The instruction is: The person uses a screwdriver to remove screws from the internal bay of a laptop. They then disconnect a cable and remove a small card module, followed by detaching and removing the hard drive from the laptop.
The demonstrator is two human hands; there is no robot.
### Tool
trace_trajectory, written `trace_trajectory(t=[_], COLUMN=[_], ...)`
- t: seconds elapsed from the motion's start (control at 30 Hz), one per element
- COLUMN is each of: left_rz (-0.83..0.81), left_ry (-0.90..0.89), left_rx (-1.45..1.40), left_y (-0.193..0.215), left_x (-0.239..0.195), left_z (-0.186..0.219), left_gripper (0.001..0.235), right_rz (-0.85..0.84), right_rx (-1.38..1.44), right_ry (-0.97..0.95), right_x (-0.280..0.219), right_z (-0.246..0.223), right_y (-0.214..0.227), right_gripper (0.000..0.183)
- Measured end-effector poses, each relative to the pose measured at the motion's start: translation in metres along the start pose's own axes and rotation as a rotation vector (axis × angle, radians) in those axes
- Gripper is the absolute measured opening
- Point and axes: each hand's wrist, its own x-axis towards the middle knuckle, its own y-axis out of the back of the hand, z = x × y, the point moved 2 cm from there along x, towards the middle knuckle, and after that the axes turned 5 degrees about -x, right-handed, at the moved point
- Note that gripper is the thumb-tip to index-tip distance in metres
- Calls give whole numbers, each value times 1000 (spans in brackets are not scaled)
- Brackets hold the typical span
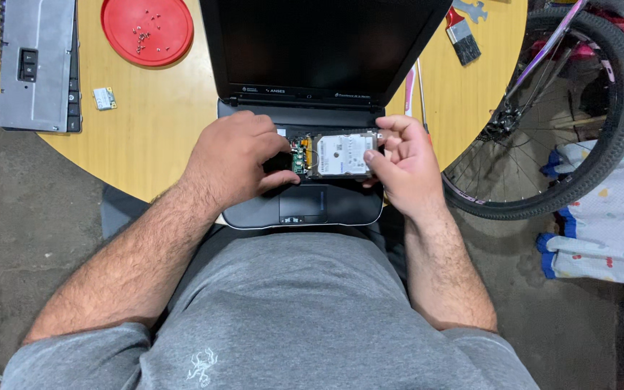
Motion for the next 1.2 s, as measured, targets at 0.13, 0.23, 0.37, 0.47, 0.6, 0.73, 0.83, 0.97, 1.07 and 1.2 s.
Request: trace_trajectory(t=[0.13,0.23,0.37,0.47,0.6,0.73,0.83,0.97,1.07,1.2], left_rz=[-6,15,26,-7,-63,-53,-46,-34,9,215], left_ry=[10,1,-37,-57,-57,-42,-46,-24,-25,-71], left_rx=[-20,-8,22,50,98,41,69,50,10,-71], left_y=[1,-3,-7,-11,-15,-5,-4,-6,-6,-9], left_x=[1,3,8,12,17,21,21,19,15,4], left_z=[1,-1,-4,-5,-3,2,3,0,-3,-12], left_gripper=[32,25,13,9,8,8,11,10,10,6], right_rz=[67,50,43,45,64,86,114,132,163,302], right_rx=[64,77,28,-54,-268,-389,-619,-717,-682,-729], right_ry=[5,20,14,0,-14,6,52,113,167,280], right_x=[-1,1,0,-2,0,-1,-1,0,-3,3], right_z=[6,16,13,9,7,4,-12,-10,-11,1], right_y=[1,6,7,10,19,12,7,9,14,47], right_gripper=[42,43,44,45,49,50,44,39,33,19])
